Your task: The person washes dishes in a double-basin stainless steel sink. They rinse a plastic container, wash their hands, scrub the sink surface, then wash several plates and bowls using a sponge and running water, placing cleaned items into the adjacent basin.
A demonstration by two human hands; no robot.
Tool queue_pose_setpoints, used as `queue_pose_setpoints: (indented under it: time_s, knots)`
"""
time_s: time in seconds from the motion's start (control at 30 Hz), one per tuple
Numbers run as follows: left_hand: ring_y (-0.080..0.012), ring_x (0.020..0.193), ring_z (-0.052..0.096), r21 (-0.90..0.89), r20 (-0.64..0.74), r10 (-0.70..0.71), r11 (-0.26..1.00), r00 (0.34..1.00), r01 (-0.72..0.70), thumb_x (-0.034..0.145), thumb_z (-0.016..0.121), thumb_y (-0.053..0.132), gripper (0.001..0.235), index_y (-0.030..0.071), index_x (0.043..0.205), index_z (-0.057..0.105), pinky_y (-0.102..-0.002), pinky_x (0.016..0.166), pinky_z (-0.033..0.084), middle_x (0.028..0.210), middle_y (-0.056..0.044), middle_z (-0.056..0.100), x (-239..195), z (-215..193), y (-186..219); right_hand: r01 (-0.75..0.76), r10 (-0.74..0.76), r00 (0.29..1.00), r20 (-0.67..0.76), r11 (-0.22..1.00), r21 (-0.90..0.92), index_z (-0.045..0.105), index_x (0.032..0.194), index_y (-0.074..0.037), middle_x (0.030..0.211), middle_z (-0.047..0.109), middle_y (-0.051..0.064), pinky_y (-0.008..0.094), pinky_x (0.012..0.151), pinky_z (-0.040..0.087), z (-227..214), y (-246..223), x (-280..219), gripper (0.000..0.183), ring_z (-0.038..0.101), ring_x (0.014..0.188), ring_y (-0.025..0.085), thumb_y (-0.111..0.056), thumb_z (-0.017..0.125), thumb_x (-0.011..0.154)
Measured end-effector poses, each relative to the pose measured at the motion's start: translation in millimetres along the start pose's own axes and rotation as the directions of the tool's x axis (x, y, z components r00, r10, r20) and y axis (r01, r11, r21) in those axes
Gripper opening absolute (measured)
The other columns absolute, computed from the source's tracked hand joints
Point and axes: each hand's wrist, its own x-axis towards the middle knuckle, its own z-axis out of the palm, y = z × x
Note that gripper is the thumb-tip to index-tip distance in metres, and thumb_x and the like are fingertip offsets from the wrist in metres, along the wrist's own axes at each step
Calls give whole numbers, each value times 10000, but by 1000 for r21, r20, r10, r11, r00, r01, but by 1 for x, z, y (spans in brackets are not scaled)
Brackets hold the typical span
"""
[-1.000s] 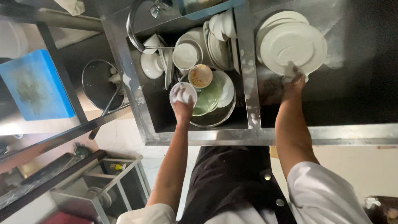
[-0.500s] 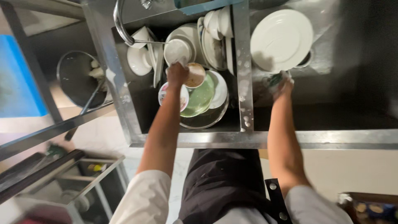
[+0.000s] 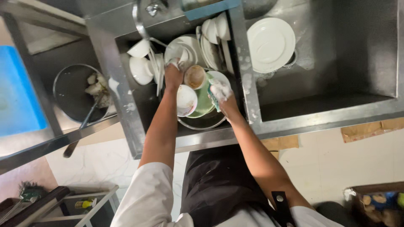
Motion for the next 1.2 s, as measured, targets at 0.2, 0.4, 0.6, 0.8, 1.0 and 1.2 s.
queue_pose_setpoints:
  time_s: [0.2, 0.4, 0.6, 0.8, 1.0, 1.2]
  knots:
    - [-282, 818, 616, -793, 125, -535, 453, 835, 408, 964, 682, 513, 539, 45, 1232, 672, -426, 672, 436, 1064, -124, 729, -35, -32, 13, -250, 303, 897, -321, 948, 196, 587, 1347, -82, 1225, 684, 38, 340, 808, 580, 28, 33, 48, 508, 682, 1031, 151, -421, 673, 978]
    - [-254, 830, 713, -850, 517, -422, -147, 745, 507, 957, 606, 537, 527, 75, 1202, 669, -414, 688, 586, 1032, -121, 734, -101, -34, 57, -307, 235, 944, 230, 881, 360, 578, 1368, -67, 1289, 653, 64, 392, 931, 587, 32, 29, 30, 541, 666, 1151, 203, -284, 738, 899]
    - [-241, 1102, 639, -980, -78, -145, 194, 986, -49, 960, 744, 351, 543, 53, 1379, 571, -415, 944, 518, 1242, -127, 664, -134, -27, 94, 21, -21, 1000, 4, 998, -60, 709, 1166, 92, 1030, 738, 130, 379, 762, 570, 109, -43, 16, 422, 710, 879, 250, -236, 771, 908]
    - [-301, 1063, 683, -916, 391, 2, -102, 921, 389, 1011, 609, 539, 594, 23, 1301, 637, -434, 955, 560, 1196, -182, 705, -95, -98, 89, 409, -344, 907, 244, 571, -712, 692, 1107, -20, 916, 740, 124, 365, 702, 576, 156, -75, -39, 392, 734, 804, 235, -331, 759, 878]
    - [-258, 1052, 688, -855, 517, 19, -39, 856, 518, 982, 551, 533, 559, 121, 1349, 644, -420, 898, 562, 1222, -115, 697, -111, -139, 101, 581, -314, 814, 490, 472, -663, 698, 991, 1, 941, 733, 170, 387, 809, 579, 134, -47, -22, 389, 717, 876, 293, -287, 843, 773]
    - [-276, 1128, 664, -954, 293, -41, 56, 955, 295, 977, 627, 513, 605, 37, 1351, 631, -426, 967, 542, 1267, -163, 680, -125, -134, 134, 406, -408, 900, 151, 661, -631, 582, 1292, -45, 1094, 725, 116, 361, 831, 614, 112, -13, 12, 426, 747, 1003, 299, -247, 675, 930]
